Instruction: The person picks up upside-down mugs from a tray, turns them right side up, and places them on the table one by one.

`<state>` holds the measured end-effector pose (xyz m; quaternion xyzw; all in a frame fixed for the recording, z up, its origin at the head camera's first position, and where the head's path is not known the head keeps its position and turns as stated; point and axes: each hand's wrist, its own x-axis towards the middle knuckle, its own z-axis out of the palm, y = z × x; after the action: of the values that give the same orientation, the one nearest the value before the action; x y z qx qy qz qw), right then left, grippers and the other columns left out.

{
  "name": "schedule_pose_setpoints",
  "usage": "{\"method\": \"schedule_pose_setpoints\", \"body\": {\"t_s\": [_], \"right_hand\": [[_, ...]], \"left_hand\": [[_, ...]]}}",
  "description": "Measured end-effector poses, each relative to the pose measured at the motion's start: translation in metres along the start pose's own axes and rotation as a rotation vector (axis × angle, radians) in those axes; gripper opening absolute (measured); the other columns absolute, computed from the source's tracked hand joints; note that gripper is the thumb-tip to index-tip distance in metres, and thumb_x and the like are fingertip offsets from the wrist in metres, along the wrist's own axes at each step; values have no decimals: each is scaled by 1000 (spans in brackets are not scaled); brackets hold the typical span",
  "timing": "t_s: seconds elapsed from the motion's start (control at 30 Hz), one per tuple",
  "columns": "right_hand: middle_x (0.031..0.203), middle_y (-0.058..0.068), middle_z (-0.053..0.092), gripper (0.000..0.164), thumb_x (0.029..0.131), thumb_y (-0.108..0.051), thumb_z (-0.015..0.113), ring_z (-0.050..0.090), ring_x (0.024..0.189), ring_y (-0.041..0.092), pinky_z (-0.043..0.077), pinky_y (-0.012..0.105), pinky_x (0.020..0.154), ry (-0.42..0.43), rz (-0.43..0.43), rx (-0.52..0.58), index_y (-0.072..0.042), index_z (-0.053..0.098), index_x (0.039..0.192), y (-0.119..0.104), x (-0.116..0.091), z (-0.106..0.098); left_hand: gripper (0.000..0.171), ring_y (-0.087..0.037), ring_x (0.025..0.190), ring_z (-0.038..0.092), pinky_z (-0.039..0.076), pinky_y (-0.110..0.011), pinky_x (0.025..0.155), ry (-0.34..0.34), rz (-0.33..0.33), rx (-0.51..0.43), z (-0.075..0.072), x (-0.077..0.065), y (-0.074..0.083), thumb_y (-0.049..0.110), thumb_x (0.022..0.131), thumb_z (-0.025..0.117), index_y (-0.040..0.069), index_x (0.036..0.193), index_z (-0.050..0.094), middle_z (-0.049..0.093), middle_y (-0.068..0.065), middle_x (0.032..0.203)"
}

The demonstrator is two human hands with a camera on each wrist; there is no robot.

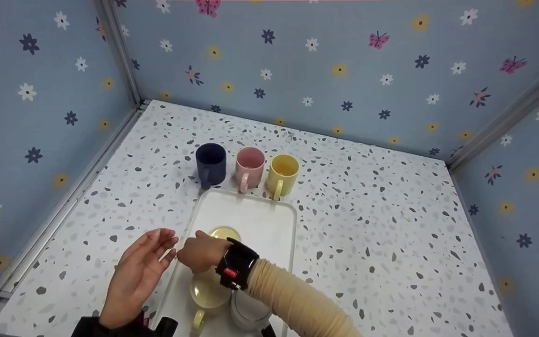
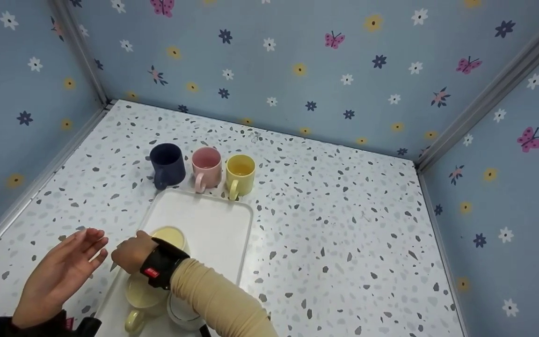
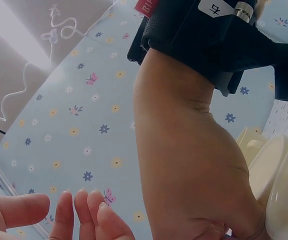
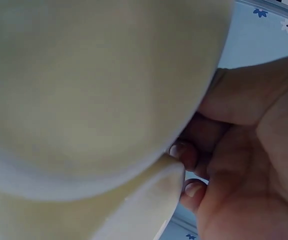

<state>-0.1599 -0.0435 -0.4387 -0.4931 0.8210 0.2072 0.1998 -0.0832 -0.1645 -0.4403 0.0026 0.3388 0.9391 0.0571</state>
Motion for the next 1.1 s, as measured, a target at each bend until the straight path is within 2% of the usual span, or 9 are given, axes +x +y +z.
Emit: {"method": "schedule_pose_setpoints", "body": {"t_s": [0.23, 0.37, 0.57, 0.8, 0.93, 1.1], "right_hand": [[97, -9, 64, 15, 86, -22, 63, 51, 97, 7, 32, 26, 91, 14, 14, 34, -23, 64, 101, 2, 1, 3], [92, -9, 64, 15, 84, -26, 66, 51, 96, 7, 32, 25, 85, 38, 21, 48, -22, 65, 99, 5, 0, 4], [87, -10, 65, 24, 79, -35, 72, 52, 94, 8, 33, 24, 79, 124, 27, 45, -22, 67, 98, 11, -2, 7], [83, -8, 64, 19, 76, -28, 73, 53, 90, 10, 34, 24, 76, 176, 14, 54, -19, 67, 92, 17, -8, 8], [82, -6, 64, 15, 77, -26, 70, 54, 90, 11, 35, 23, 74, 204, 3, 67, -17, 67, 89, 23, -10, 9], [78, -6, 62, 9, 76, -23, 70, 53, 85, 12, 34, 23, 70, 227, -14, 147, -15, 66, 78, 35, -15, 10]], "left_hand": [[25, -17, 99, 55, 45, -27, 84, 18, -4, -4, -1, -1, 1, 9, 101, 37, 5, 99, 62, 61, -4, 102], [25, -17, 99, 56, 45, -27, 84, 27, -7, 6, -1, -1, 2, 9, 101, 38, 5, 99, 62, 61, -4, 102], [24, -16, 99, 56, 45, -27, 84, 35, -16, 0, 0, -1, 2, 10, 101, 39, 6, 97, 62, 61, -4, 102], [23, -15, 97, 55, 45, -25, 83, 55, -22, 25, 1, 0, 3, 11, 100, 40, 7, 97, 62, 60, -3, 100], [23, -15, 98, 55, 44, -25, 82, 75, -35, 40, 2, 0, 4, 12, 100, 40, 8, 97, 62, 60, -2, 100], [21, -14, 98, 55, 43, -25, 80, 103, -41, 72, 4, 0, 5, 14, 100, 41, 10, 98, 62, 59, 0, 100]]}}
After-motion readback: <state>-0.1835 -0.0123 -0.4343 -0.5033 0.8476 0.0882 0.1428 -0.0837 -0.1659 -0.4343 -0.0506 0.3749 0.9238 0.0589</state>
